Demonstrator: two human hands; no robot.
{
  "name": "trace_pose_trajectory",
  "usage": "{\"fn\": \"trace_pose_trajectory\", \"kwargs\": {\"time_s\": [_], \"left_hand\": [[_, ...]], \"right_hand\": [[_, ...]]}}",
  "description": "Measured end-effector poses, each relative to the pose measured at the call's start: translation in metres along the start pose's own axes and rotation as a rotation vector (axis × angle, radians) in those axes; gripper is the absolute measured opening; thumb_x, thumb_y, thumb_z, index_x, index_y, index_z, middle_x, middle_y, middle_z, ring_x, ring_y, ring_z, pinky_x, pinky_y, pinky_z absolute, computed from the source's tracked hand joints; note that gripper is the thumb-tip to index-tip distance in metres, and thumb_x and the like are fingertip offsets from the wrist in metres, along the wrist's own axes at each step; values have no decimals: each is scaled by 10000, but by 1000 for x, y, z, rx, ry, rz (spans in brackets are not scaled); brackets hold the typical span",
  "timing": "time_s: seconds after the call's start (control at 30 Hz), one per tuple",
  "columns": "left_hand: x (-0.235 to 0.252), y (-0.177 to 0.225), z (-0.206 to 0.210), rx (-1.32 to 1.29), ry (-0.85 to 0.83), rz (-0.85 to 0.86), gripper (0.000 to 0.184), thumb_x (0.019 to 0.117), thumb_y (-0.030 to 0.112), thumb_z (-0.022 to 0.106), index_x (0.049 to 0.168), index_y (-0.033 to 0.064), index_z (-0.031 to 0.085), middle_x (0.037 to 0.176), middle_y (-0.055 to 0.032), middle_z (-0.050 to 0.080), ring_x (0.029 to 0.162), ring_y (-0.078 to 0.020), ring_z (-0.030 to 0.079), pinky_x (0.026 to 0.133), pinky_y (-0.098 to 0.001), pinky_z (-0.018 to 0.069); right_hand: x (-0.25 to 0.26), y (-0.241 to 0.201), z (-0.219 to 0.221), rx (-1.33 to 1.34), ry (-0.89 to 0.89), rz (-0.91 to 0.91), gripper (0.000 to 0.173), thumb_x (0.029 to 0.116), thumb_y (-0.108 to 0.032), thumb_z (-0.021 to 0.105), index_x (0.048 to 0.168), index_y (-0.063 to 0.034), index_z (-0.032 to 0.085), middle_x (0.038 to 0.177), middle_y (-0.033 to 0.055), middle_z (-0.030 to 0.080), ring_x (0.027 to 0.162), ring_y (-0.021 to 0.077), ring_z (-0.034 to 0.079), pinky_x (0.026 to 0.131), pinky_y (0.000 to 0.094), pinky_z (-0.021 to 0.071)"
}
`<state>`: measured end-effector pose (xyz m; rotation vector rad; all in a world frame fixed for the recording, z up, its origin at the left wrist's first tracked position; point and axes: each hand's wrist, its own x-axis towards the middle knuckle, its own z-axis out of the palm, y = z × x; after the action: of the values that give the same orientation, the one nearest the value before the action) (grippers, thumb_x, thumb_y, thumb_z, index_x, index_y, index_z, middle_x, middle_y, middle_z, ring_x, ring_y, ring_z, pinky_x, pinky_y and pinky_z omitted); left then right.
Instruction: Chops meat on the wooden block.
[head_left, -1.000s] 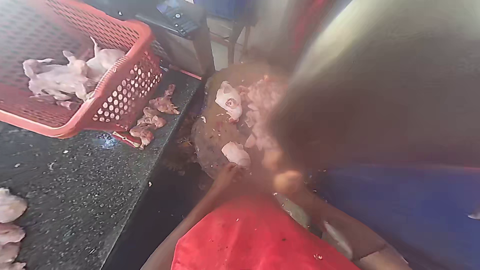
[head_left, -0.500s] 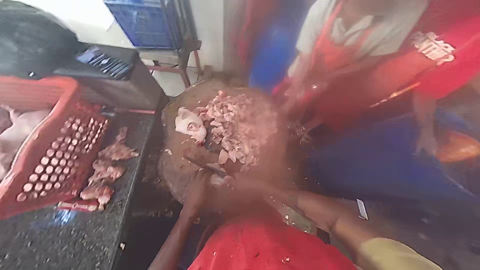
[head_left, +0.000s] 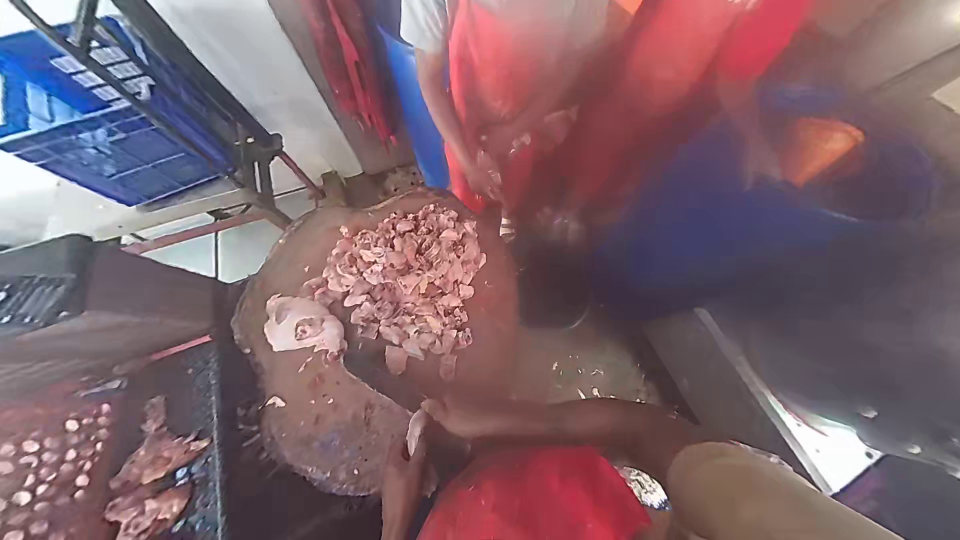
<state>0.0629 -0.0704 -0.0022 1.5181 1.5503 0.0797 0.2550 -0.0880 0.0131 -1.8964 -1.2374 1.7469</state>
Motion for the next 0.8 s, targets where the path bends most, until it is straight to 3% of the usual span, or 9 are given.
{"fn": "trace_pose_trajectory", "kwargs": {"time_s": [0.17, 0.23, 0.33, 0.4, 0.5, 0.6, 0.67, 0.73, 0.8], "left_hand": [[-21, -10, -11, -422, -68, -151, 450, 1024, 406, 603, 1275, 34, 644, 1064, -143, 724, 943, -223, 707, 866, -463, 593], [-25, -17, -18, -582, -53, -174, 443, 1036, 380, 591, 1293, 21, 631, 1062, -144, 726, 928, -221, 712, 847, -442, 605], [-30, -32, -32, -679, -27, -213, 430, 1035, 368, 593, 1266, 9, 639, 1024, -142, 727, 872, -221, 714, 805, -431, 609], [-38, -45, -37, -690, -9, -269, 447, 1028, 402, 604, 1235, 9, 650, 1008, -133, 732, 858, -218, 714, 799, -428, 609], [-49, -69, -37, -687, 32, -287, 453, 1038, 439, 563, 1161, 20, 683, 945, -113, 724, 796, -194, 689, 740, -412, 591], [-54, -85, -36, -713, 25, -302, 451, 1046, 446, 547, 1163, 38, 698, 981, -103, 729, 853, -187, 694, 786, -405, 589], [-52, -87, -33, -740, 10, -312, 440, 1045, 444, 550, 1150, 47, 707, 958, -90, 730, 823, -173, 690, 754, -385, 585], [-51, -88, -31, -757, -17, -321, 444, 1048, 442, 543, 1153, 42, 704, 948, -89, 728, 809, -168, 685, 745, -380, 581], [-47, -93, -30, -765, -33, -317, 444, 1058, 428, 529, 1156, 28, 696, 936, -94, 722, 790, -167, 679, 732, -378, 578]], "right_hand": [[10, -20, 3, -27, 44, -145, 592, 1095, -506, 359, 1309, -24, 628, 1182, 219, 684, 1119, 335, 665, 1005, 562, 510], [10, -27, -4, -70, 15, -149, 574, 1096, -491, 377, 1324, -18, 608, 1170, 219, 680, 1098, 332, 664, 996, 546, 510], [-7, -30, -20, -165, 80, -313, 574, 1083, -506, 380, 1269, -17, 617, 937, 154, 673, 854, 266, 666, 829, 496, 552], [-23, -42, -44, -248, 96, -436, 612, 1069, -531, 352, 1326, -34, 601, 930, 135, 679, 832, 253, 667, 813, 496, 558], [-51, -84, -68, -306, 142, -587, 632, 1060, -608, 280, 1197, -94, 621, 822, 43, 629, 734, 168, 631, 698, 407, 556], [-75, -118, -58, -183, 119, -754, 688, 1049, -653, 242, 1158, -85, 616, 745, -22, 539, 634, 78, 545, 586, 297, 509], [-69, -113, -37, -121, 102, -863, 740, 1052, -654, 248, 1165, -24, 619, 774, 9, 571, 649, 65, 548, 599, 275, 513], [-52, -79, -24, -294, 81, -756, 675, 1080, -573, 285, 1239, -12, 624, 848, 73, 646, 727, 134, 626, 686, 340, 566], [-27, -50, -24, -519, -68, -354, 570, 1099, -520, 302, 1228, -47, 593, 909, 142, 652, 825, 262, 662, 774, 479, 552]]}}
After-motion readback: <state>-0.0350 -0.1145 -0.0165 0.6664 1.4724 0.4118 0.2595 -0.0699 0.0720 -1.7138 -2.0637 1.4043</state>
